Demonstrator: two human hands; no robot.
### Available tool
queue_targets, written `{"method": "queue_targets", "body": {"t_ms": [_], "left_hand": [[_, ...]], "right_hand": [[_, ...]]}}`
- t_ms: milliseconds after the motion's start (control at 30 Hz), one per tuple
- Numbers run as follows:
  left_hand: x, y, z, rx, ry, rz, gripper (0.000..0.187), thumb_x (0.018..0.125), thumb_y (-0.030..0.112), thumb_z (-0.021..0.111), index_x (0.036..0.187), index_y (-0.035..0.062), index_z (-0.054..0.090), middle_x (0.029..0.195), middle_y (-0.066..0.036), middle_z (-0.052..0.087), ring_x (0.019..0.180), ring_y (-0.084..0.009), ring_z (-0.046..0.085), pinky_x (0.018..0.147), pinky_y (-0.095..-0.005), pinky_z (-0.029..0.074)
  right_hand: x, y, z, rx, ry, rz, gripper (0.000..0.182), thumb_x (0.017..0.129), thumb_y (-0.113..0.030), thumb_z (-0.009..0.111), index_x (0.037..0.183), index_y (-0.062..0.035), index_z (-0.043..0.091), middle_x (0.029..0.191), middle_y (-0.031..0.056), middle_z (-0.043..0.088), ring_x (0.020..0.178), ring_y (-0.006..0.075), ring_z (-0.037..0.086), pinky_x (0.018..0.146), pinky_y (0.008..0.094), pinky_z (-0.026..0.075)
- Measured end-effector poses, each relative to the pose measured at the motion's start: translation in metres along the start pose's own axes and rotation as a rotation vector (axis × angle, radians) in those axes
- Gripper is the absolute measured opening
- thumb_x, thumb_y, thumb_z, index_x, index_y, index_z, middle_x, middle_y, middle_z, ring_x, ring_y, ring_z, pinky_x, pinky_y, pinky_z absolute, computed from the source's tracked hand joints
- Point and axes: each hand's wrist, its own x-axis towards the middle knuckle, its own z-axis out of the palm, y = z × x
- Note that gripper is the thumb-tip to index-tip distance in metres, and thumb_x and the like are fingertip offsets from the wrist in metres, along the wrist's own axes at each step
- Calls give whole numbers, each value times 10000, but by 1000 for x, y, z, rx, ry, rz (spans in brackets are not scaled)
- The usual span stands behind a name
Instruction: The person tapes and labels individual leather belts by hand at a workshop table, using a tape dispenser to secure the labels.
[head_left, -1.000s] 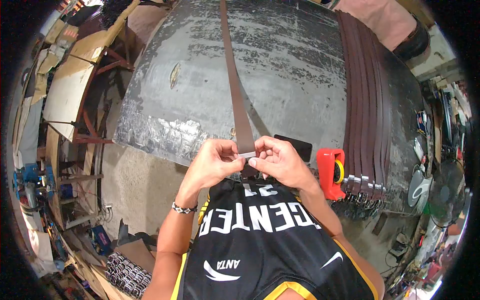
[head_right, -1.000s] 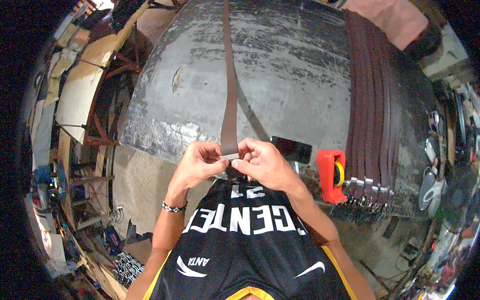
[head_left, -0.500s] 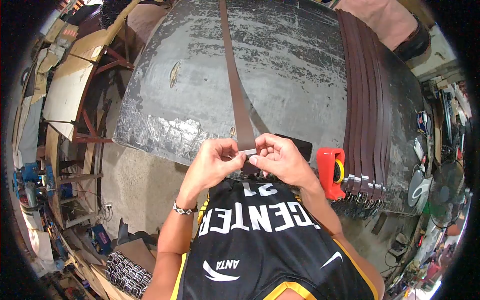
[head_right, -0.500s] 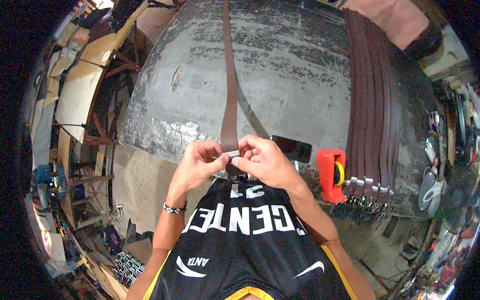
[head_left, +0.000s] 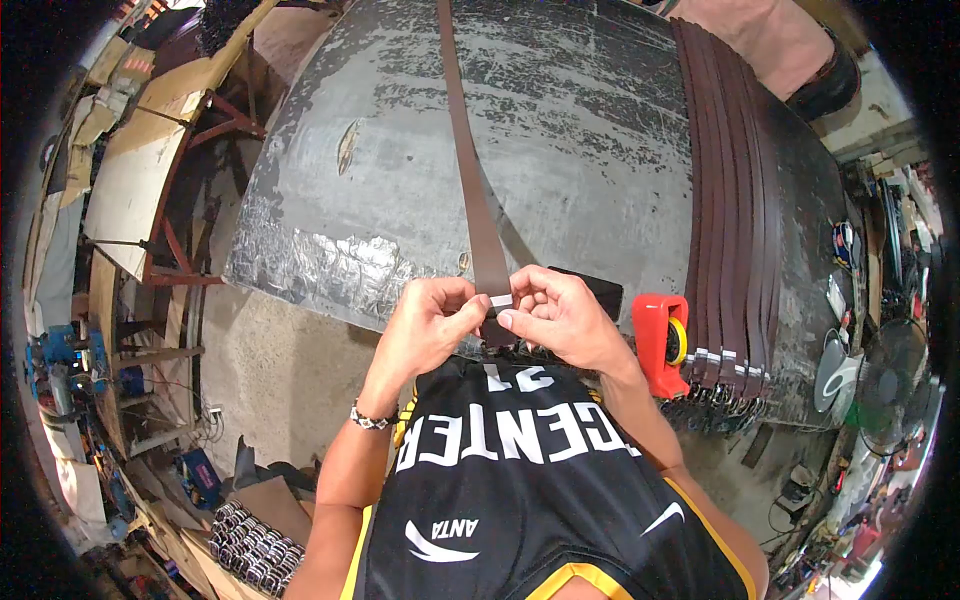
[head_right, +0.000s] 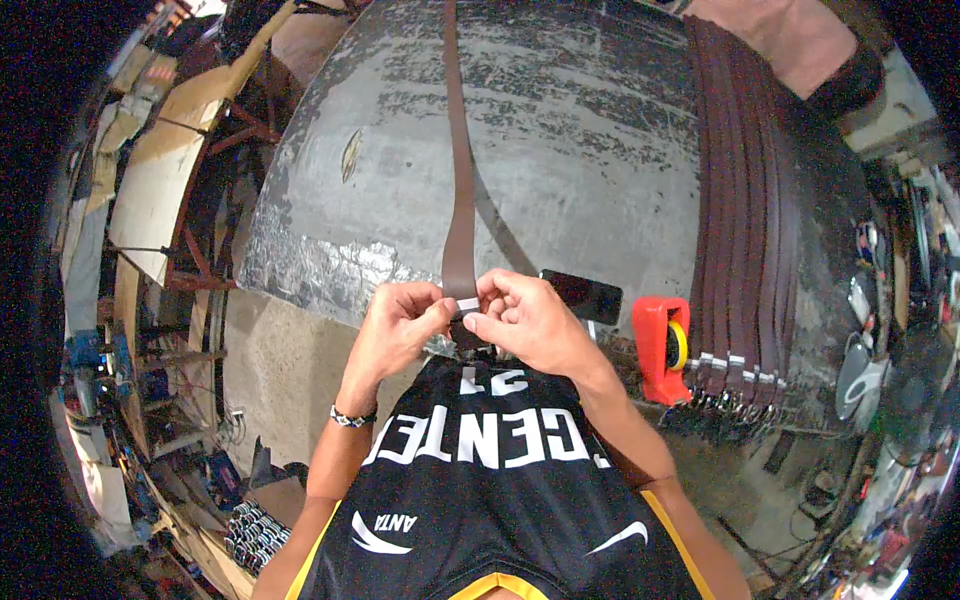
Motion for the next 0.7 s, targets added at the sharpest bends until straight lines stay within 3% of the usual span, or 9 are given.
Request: {"method": "queue_targets", "body": {"t_ms": [300,600,700], "left_hand": [[-1,-2,1,4,2,9,263,919,172,633,770,-44,624,652,-2,612,607,-32,517,519,-235,415],[-6,0,1,-144,-32,66,224,943,140,604,826,-50,619,742,-1,607,725,-53,541,621,-236,450],[-7,-7,1,-161,-33,98,155,927,113,635,842,-16,624,796,8,632,735,-46,524,602,-217,411]], "right_hand": [[1,3,1,-13,-2,-26,196,889,-80,700,975,-13,538,773,-36,530,624,2,501,525,176,431],[5,4,2,-68,91,-44,149,885,-97,711,905,-25,582,686,-54,555,528,-12,473,451,170,376],[7,4,1,-118,81,-65,146,885,-102,711,900,-26,587,678,-54,552,523,-16,471,444,170,371]]}}
